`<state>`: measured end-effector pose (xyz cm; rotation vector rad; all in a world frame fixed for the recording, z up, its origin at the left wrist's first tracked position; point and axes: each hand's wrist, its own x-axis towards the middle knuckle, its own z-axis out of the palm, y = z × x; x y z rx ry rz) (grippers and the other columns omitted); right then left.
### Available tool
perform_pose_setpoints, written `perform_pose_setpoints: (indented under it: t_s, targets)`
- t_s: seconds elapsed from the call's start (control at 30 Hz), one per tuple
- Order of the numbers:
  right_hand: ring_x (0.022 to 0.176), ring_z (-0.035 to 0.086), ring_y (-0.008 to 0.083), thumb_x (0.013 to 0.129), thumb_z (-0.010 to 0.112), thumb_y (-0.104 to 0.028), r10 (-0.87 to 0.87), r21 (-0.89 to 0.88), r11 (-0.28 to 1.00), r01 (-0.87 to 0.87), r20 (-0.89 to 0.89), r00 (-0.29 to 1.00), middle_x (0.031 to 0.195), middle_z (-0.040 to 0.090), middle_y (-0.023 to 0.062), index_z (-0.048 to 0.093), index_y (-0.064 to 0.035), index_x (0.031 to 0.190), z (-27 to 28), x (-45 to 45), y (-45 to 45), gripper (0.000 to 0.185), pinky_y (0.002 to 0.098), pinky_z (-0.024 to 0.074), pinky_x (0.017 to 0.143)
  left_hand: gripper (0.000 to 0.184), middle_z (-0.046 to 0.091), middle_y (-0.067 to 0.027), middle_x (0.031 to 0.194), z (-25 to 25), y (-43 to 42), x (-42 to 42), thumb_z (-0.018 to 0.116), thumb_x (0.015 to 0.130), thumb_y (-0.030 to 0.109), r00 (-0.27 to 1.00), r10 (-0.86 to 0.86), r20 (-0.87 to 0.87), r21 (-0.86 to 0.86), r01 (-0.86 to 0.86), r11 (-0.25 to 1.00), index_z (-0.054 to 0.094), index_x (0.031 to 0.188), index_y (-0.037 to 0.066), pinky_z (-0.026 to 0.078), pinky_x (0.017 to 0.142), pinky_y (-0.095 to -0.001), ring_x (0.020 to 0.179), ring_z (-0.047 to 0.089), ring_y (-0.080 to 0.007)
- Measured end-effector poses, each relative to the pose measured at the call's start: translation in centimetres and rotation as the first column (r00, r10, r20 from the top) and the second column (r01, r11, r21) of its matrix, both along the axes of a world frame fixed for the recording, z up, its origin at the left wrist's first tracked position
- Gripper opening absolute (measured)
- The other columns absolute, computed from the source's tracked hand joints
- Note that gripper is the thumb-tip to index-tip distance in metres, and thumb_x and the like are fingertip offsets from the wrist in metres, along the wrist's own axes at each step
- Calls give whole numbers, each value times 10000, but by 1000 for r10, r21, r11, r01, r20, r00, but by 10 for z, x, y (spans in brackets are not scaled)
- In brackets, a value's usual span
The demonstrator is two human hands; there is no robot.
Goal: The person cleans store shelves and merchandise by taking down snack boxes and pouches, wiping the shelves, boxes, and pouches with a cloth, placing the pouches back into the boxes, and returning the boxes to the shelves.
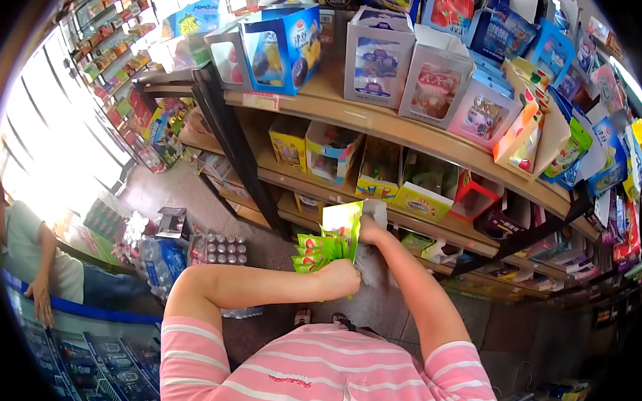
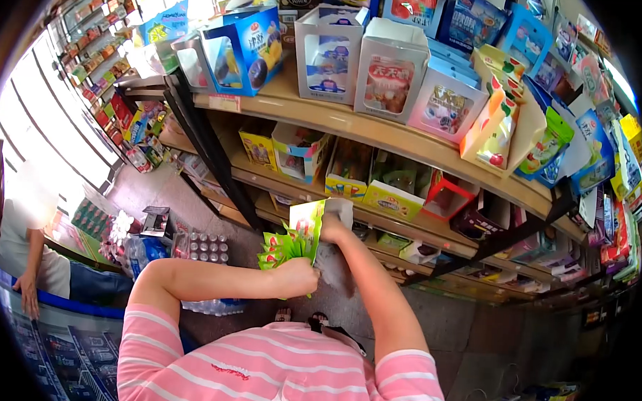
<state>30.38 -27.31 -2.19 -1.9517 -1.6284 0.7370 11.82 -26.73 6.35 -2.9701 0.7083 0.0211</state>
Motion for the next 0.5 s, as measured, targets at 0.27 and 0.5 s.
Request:
perform_pose_setpoints:
  t_s: [0.27, 0.5]
  targets:
    - [908, 586, 297, 819, 527, -244, 305, -205, 918, -338, -178, 936, 996, 618, 180, 607, -44, 973, 16, -11, -4, 266, 333, 449, 825, 103, 648, -41, 670, 35, 19, 4, 590, 651, 163, 997, 56, -61, 197, -43, 980, 683, 645, 119, 468, 507, -342, 622, 633, -198]
    - [916, 581, 278, 817, 524, -243, 66, -127, 975, -183, -622, 780, 1010, 616, 161, 608, -50, 980, 5, -23, -32, 267, 326, 443, 838, 89, 585, -55, 613, 56, 38, -1, 585, 611, 174, 992, 118, 52, 176, -126, 976, 629, 582, 103, 456, 559, -335, 573, 592, -203]
